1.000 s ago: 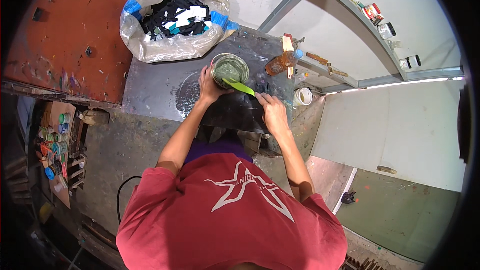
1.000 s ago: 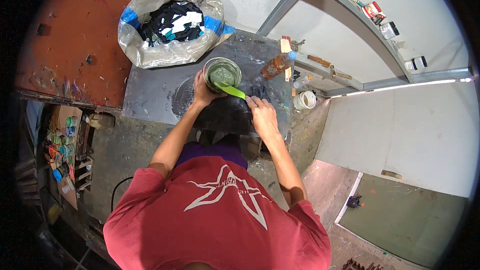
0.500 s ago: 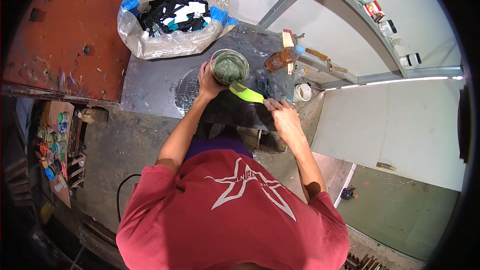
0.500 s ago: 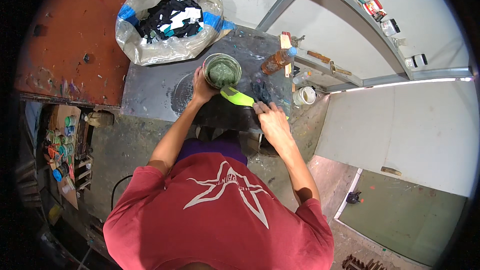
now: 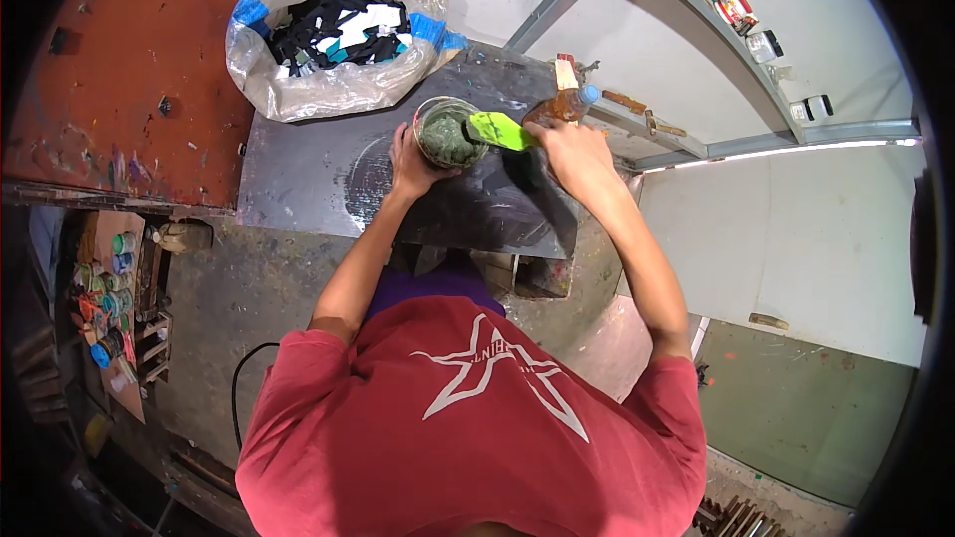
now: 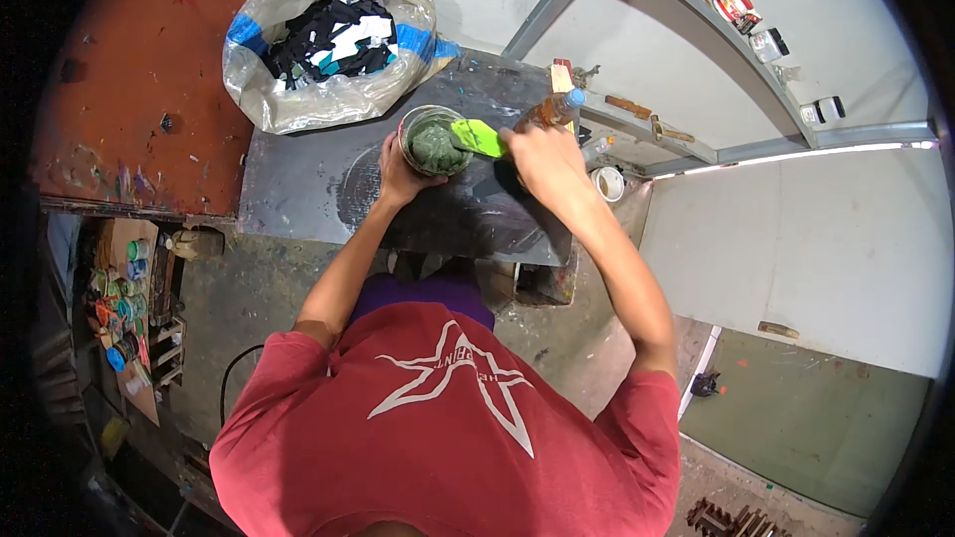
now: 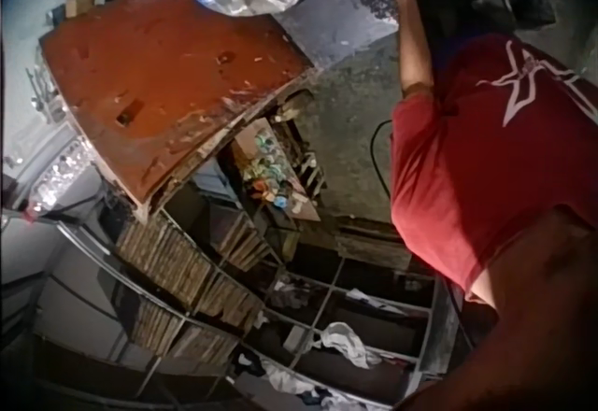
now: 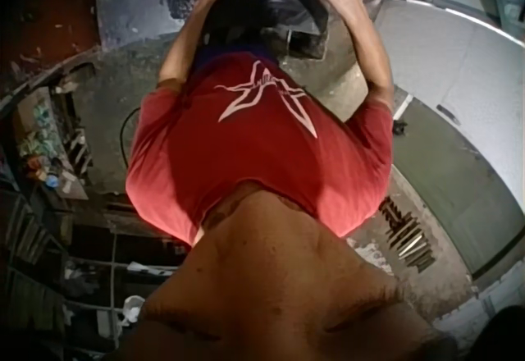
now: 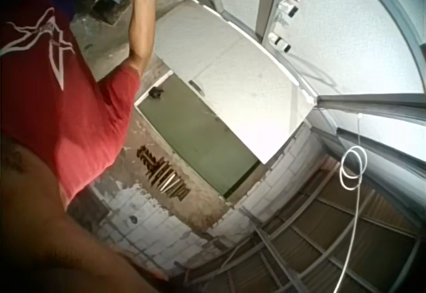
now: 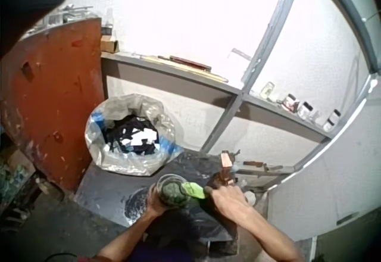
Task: Mixing green ink in a plastic container using a spatula at a workbench.
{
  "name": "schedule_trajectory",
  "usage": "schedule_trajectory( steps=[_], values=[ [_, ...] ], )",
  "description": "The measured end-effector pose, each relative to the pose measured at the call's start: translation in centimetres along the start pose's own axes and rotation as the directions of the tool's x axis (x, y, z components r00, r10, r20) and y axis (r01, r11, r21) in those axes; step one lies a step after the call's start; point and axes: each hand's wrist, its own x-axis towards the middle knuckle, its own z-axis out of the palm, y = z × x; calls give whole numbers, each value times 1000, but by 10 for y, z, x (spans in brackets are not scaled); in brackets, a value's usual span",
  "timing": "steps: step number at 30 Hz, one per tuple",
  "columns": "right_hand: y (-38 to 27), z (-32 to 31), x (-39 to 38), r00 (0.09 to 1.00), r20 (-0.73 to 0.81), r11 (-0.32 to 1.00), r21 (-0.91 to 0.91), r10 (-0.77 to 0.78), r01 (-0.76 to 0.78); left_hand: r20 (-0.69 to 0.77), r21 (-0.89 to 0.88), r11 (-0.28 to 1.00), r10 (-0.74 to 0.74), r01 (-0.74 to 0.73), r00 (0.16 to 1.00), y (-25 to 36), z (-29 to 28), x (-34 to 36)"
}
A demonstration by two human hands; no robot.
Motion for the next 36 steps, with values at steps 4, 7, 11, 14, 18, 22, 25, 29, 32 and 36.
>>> schedule_trajectory(
  steps=[4, 7, 11, 14, 18, 22, 25, 29, 32, 36],
  values=[
    [-16, 3, 41, 986, 151, 981, -172, -67, 93, 3, 29, 1000, -4, 4, 1000, 2, -1, 1],
    [-30, -5, 51, 982, 177, 971, -217, -60, 99, -7, 34, 999, -7, 7, 1000, 3, 0, 0],
    [-43, -7, 49, 974, 222, 972, -213, -54, 102, -31, -13, 1000, -17, 16, 999, 4, 1, -1],
    [-41, 1, 49, 968, 220, 983, -113, -120, 147, 60, -27, 998, -55, 57, 997, 0, 0, 0],
    [-26, 8, 58, 973, 207, 994, -11, -103, 107, -27, 18, 999, 31, -31, 999, 2, 2, 1],
    [-13, 8, 46, 978, 209, 998, 70, -8, -7, -34, 18, 1000, 17, -17, 999, -5, 3, -1],
    [10, 27, 26, 966, 238, 984, 126, 97, -130, -12, 16, 1000, 9, -9, 1000, 0, 4, 1],
    [3, 51, -14, 980, 9, 939, 285, 200, -194, 0, 39, 999, -7, 7, 1000, -4, 6, -1],
    [-11, 65, -35, 961, -143, 917, 360, 235, -171, 35, 71, 996, -57, 54, 998, 3, 0, -1],
    [-23, 110, -48, 969, -114, 943, 280, 217, -178, 66, 51, 998, -49, 46, 997, 11, -8, 3]
  ],
)
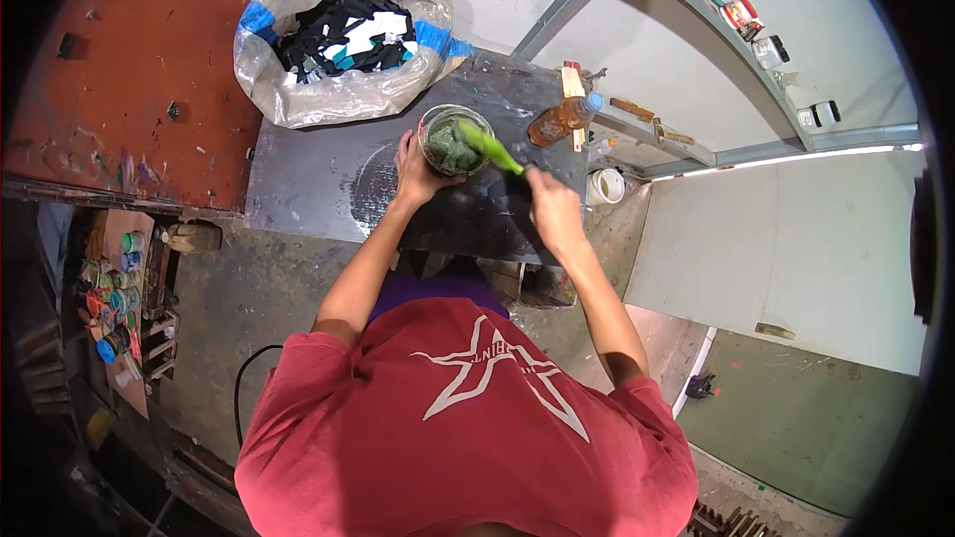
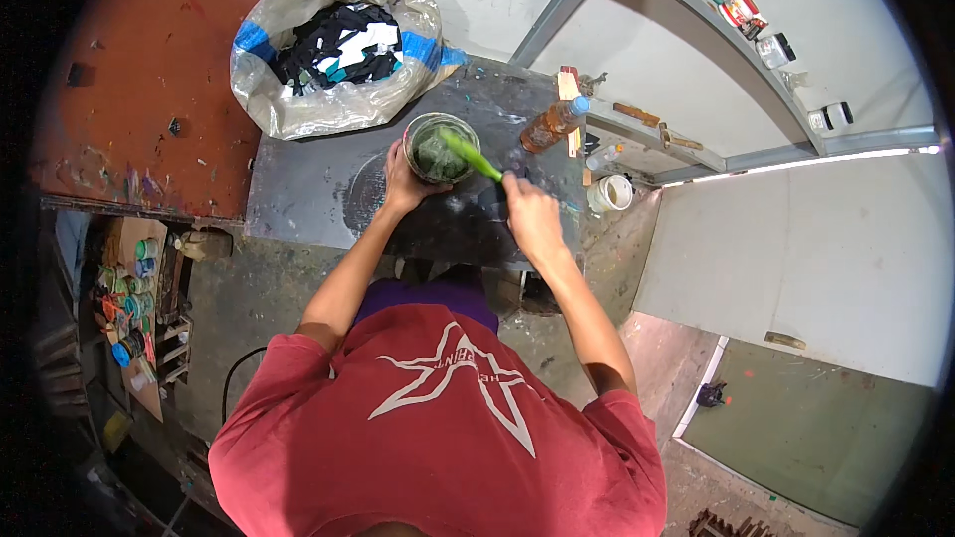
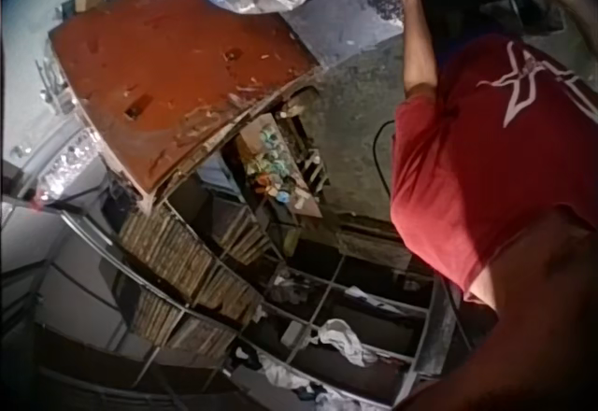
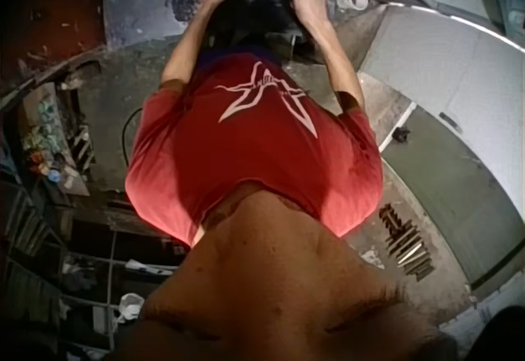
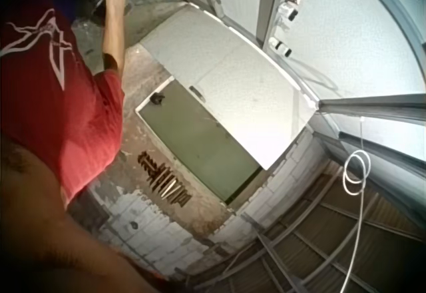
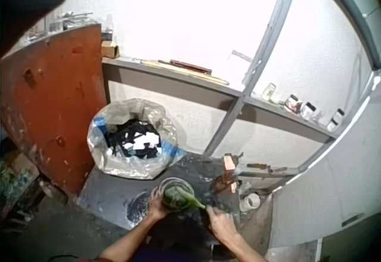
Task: Mixing green ink in a plastic container using a spatula at a workbench.
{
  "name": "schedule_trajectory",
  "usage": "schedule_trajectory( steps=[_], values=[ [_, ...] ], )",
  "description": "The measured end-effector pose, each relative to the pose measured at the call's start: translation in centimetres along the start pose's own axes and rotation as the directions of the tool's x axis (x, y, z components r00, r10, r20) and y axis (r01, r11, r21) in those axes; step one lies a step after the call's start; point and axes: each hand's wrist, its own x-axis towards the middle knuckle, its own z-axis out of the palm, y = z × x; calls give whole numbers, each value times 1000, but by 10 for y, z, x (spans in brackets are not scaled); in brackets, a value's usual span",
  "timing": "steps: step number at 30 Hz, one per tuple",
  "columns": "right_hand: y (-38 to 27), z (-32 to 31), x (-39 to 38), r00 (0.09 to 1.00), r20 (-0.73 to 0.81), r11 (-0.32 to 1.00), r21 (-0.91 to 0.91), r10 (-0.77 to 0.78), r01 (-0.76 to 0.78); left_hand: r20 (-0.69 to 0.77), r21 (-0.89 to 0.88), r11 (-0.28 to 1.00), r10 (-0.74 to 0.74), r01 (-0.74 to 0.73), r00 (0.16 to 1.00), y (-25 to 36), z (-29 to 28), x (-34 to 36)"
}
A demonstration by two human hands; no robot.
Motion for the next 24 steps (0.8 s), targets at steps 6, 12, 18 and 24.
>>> schedule_trajectory(
  steps=[6, 12, 18, 24],
  values=[
    [2, 18, -7, 999, 34, 999, -1, -32, 32, 6, 2, 1000, 18, -18, 1000, 0, -2, 0],
    [11, 18, -10, 954, -270, 988, 46, -131, 149, -7, -15, 999, 39, -39, 999, 5, -2, 1],
    [10, 11, -5, 997, 3, 992, -98, -82, 82, 43, 36, 999, -2, 0, 999, 6, -5, 3],
    [13, 17, -6, 948, -294, 991, 25, -121, 134, 91, 2, 1000, -4, 4, 996, 5, -5, -1]
  ],
)
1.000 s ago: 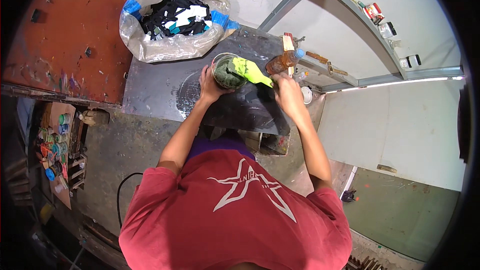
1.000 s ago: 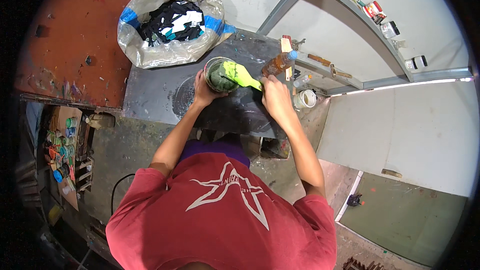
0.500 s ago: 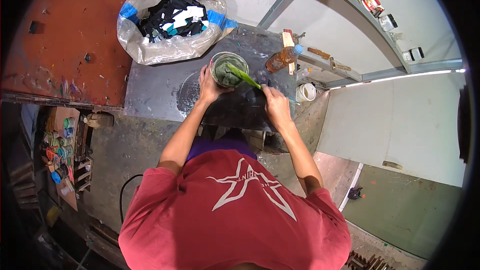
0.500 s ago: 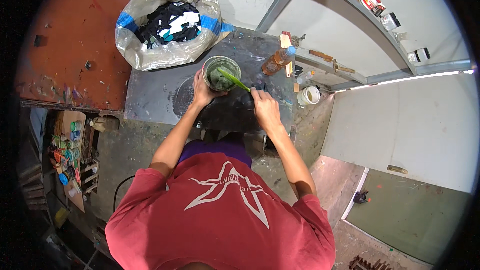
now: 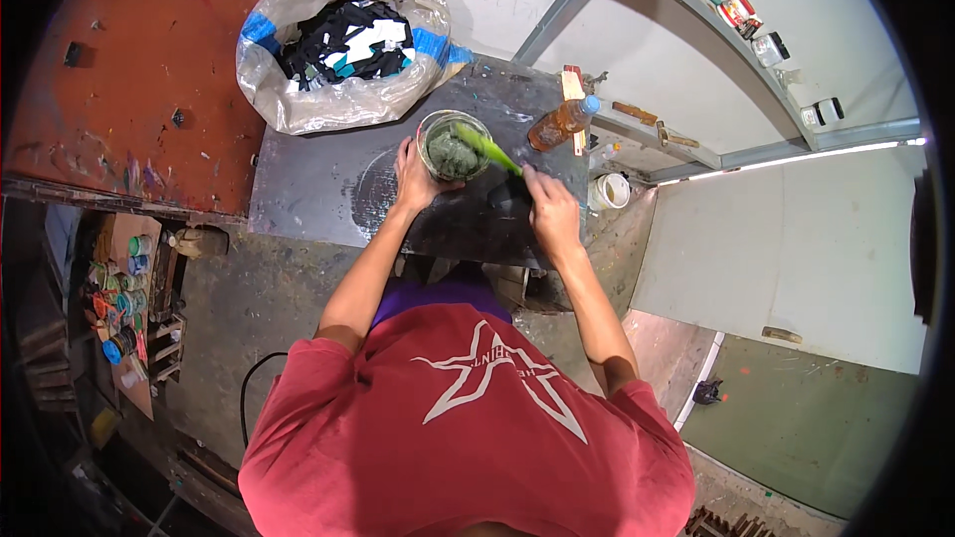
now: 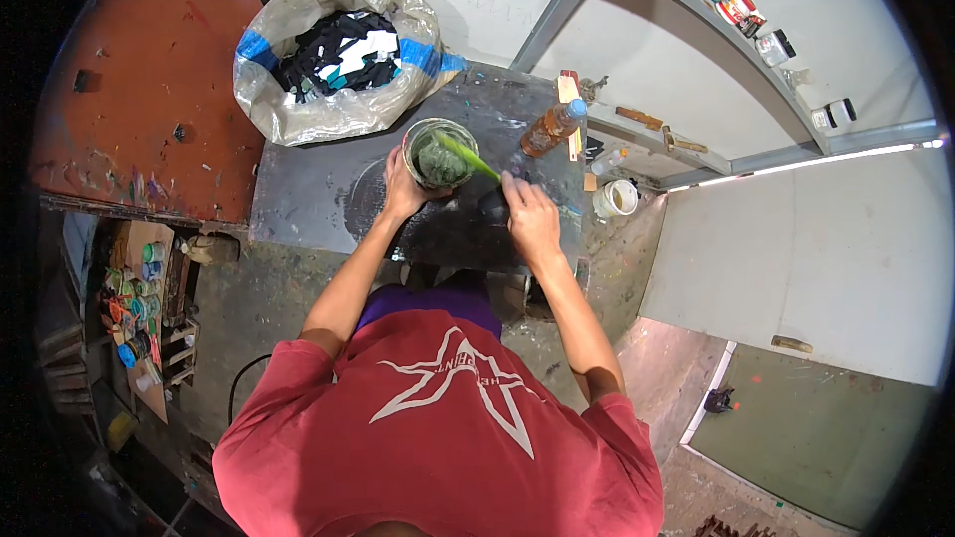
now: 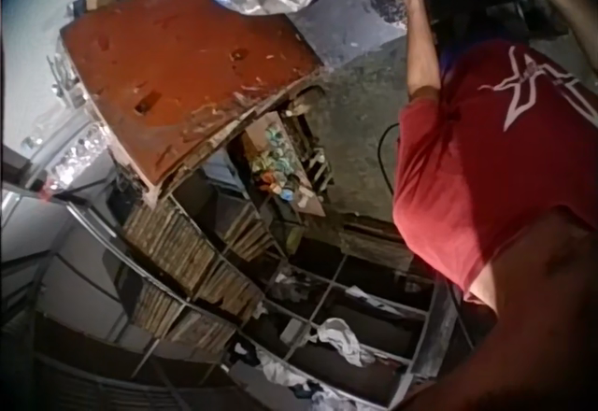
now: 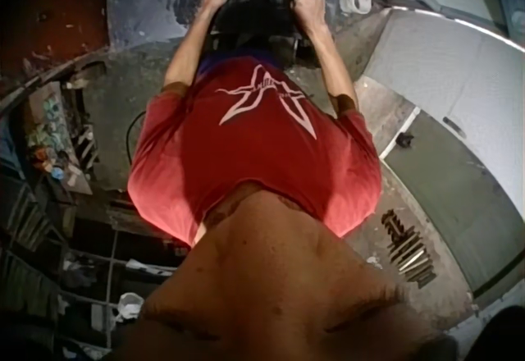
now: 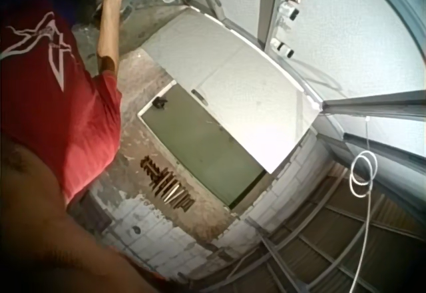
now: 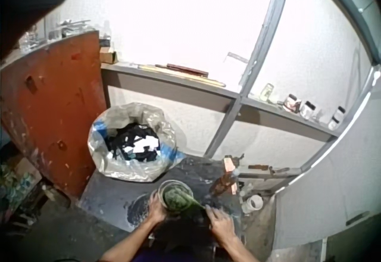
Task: Mixing green ink in a plastic container using a spatula at a workbench.
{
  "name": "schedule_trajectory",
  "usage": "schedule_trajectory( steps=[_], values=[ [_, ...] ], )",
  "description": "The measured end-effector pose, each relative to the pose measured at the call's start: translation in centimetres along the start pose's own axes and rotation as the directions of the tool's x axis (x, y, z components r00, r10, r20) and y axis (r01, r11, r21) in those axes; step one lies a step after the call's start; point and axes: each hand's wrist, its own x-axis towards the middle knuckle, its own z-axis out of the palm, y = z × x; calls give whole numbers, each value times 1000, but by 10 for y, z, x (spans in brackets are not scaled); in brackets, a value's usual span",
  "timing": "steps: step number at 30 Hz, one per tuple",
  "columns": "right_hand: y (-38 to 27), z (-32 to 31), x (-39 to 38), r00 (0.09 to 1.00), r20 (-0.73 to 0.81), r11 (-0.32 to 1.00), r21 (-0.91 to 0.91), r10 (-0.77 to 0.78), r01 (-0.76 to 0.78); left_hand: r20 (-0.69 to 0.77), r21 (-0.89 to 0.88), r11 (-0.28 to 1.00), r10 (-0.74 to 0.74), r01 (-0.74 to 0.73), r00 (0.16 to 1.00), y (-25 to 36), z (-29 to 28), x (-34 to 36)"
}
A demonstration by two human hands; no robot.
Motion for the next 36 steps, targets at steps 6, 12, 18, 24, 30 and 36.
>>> schedule_trajectory(
  steps=[6, 12, 18, 24, 30, 36],
  values=[
    [5, -3, 1, 971, 235, 993, -114, 35, -8, -55, 16, 1000, -16, 17, 998, 1, 1, 0],
    [-3, -8, -1, 963, 253, 991, -116, 88, -60, -60, 3, 1000, -12, 12, 998, 3, 0, 1],
    [-11, -19, 1, 947, 319, 962, -248, -32, 116, -47, 29, 1000, -9, 10, 999, 2, 2, 0],
    [-11, -48, -1, 879, 470, 930, -353, 82, 101, -109, 4, 999, 39, -39, 993, -10, 9, -1],
    [-10, -81, 9, 874, 487, 897, -382, -8, 221, -103, 4, 999, 32, -32, 994, -7, 6, -2],
    [-16, -106, 37, 949, 316, 957, -275, 5, 87, -78, -19, 1000, 11, -13, 997, -5, 3, -1]
  ],
)
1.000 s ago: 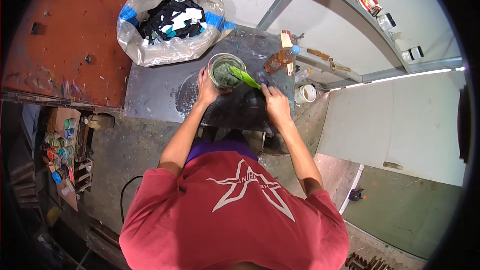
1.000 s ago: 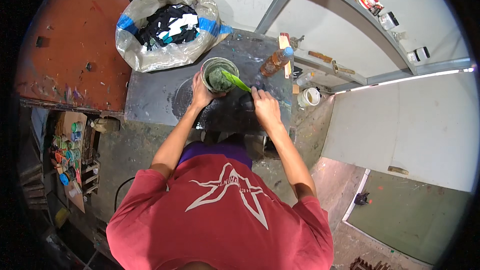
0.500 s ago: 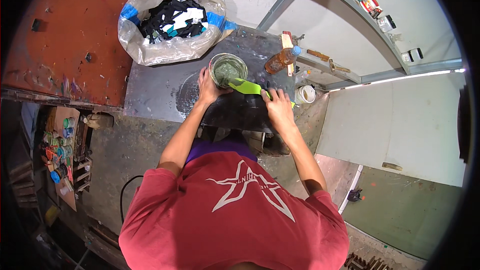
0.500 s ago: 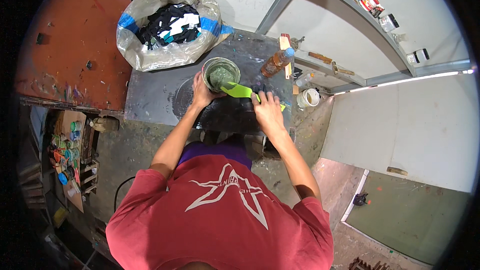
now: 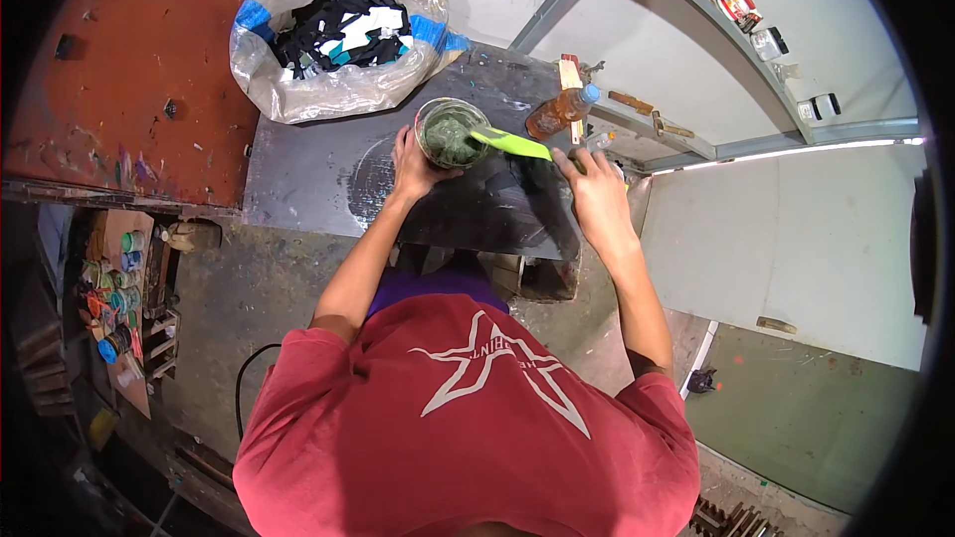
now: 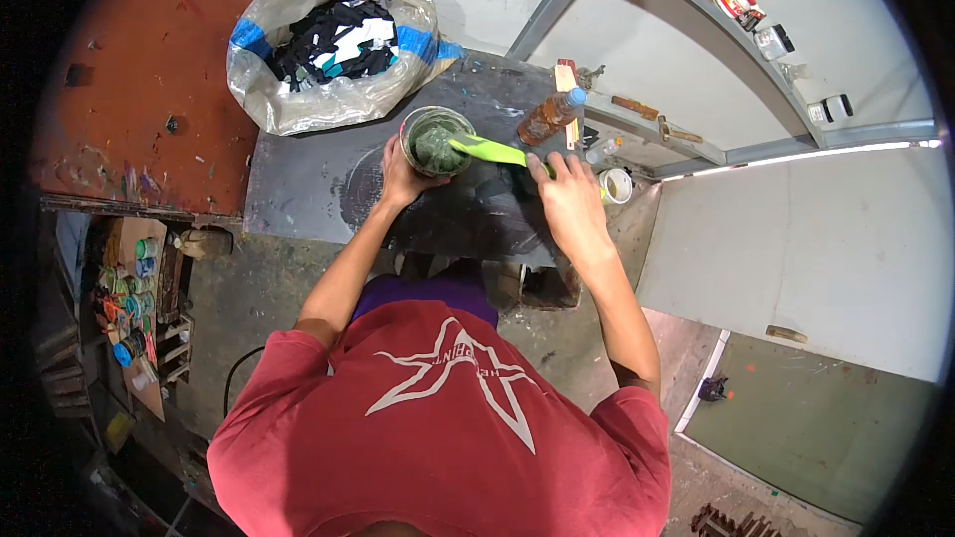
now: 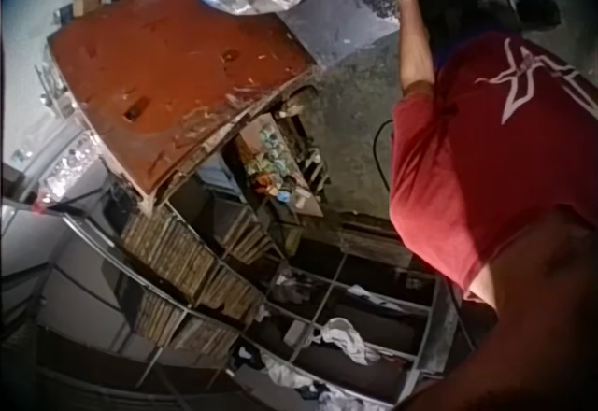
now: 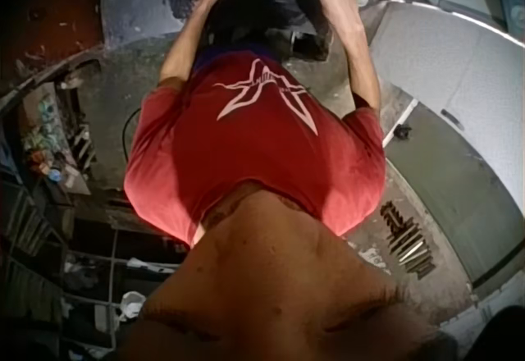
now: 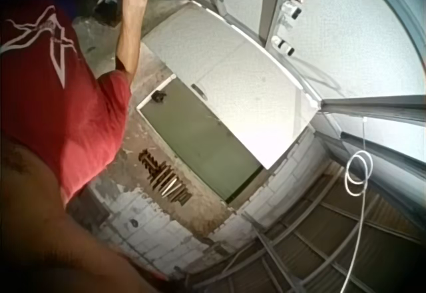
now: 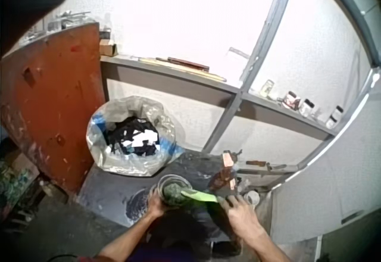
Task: Mixing green ink in a plastic container using a spatula at a workbench.
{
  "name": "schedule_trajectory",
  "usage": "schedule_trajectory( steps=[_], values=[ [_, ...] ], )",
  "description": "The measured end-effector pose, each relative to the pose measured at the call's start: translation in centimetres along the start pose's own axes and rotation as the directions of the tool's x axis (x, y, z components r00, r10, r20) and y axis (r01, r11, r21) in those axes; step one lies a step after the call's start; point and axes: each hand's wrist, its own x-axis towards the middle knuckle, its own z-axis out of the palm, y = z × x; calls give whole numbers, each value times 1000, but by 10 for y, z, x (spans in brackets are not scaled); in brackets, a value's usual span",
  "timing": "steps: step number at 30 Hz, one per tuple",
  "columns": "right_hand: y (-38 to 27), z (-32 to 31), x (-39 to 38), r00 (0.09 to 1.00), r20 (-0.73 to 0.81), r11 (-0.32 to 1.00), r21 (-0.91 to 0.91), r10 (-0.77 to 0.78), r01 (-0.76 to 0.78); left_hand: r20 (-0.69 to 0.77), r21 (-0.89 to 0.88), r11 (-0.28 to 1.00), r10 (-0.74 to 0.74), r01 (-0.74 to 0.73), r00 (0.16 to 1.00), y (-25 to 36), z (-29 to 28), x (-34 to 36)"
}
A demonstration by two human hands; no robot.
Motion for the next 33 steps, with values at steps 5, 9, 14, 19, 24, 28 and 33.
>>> schedule_trajectory(
  steps=[5, 9, 14, 19, 24, 28, 33],
  values=[
    [-25, 27, -5, 998, 60, 966, 257, 23, -37, 18, -5, 1000, -27, 27, 999, 5, -2, 1],
    [-35, 98, -38, 999, -19, 920, 389, -30, 35, 68, 6, 1000, -27, 27, 997, -12, 8, 0],
    [-26, 121, -58, 997, 34, 952, 297, 64, -72, 98, -43, 999, -17, 22, 995, -4, 3, 5],
    [11, 130, -40, 998, 63, 981, 192, 2, -14, 91, 35, 999, 23, -27, 996, -4, -5, 9],
    [57, 148, -2, 986, 8, 982, 100, -165, 163, 106, 31, 1000, -5, 1, 994, 5, -10, 10],
    [81, 157, 42, 966, -26, 966, 36, -256, 257, 88, 21, 1000, -13, 12, 996, 9, -13, 9],
    [75, 147, 74, 935, -57, 937, -36, -350, 348, 96, 21, 1000, -20, 18, 995, 3, -13, 12]
  ],
)
